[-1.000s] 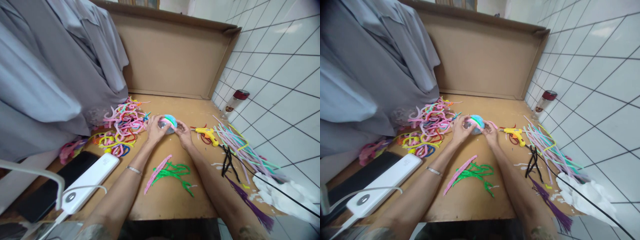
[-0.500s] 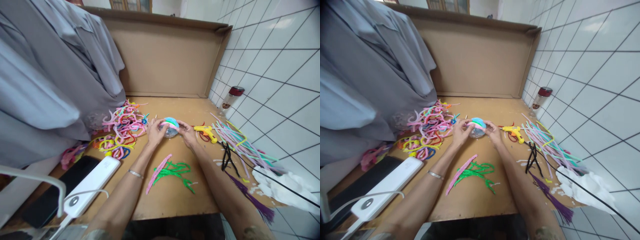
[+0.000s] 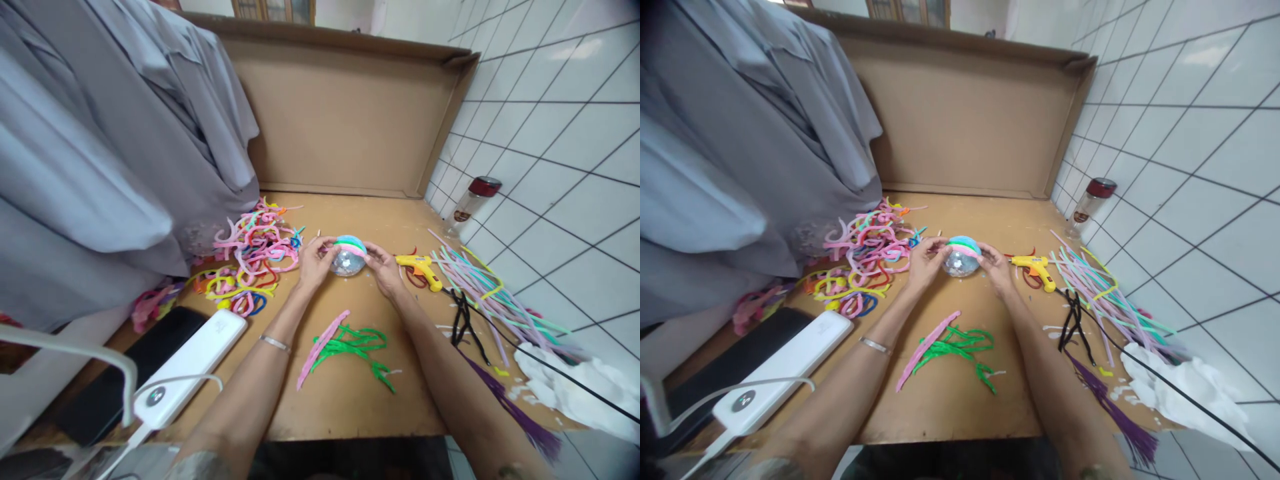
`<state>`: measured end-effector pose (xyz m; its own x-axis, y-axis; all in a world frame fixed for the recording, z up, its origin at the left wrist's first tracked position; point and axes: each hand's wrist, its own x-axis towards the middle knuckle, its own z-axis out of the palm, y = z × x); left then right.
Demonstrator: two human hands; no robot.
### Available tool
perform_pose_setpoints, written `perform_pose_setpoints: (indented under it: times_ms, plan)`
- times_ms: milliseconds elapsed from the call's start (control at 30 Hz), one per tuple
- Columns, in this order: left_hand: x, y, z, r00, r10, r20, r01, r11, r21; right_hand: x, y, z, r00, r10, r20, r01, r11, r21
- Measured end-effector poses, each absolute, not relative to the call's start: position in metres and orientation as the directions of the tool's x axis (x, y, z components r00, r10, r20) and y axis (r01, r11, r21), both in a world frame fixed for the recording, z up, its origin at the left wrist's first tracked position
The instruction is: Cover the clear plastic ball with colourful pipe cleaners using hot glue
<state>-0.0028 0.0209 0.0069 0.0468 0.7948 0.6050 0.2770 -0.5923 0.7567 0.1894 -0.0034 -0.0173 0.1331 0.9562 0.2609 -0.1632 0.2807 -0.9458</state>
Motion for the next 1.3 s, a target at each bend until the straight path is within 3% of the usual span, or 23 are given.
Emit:
perform_pose_setpoints:
  times_ms: [367,800,1300]
  plan:
    - [0.006,0.015,0.005,-0.055,0.817,0.574,0.300,-0.535,0.790,0.189,-0.006,-0.012,0.155,0.961,0.229,-0.187,0.256,-0.948]
    - [0.012,0.017,-0.005,-0.084,0.867,0.491,0.112,-0.481,0.870,0.182,-0.012,-0.006,0.194,0.956,0.220,-0.262,0.266,-0.928]
    - [0.019,0.000,-0.002,-0.117,0.841,0.528,0.337,-0.467,0.818,0.175,-0.016,-0.005,0.154,0.962,0.224,-0.271,0.259,-0.927]
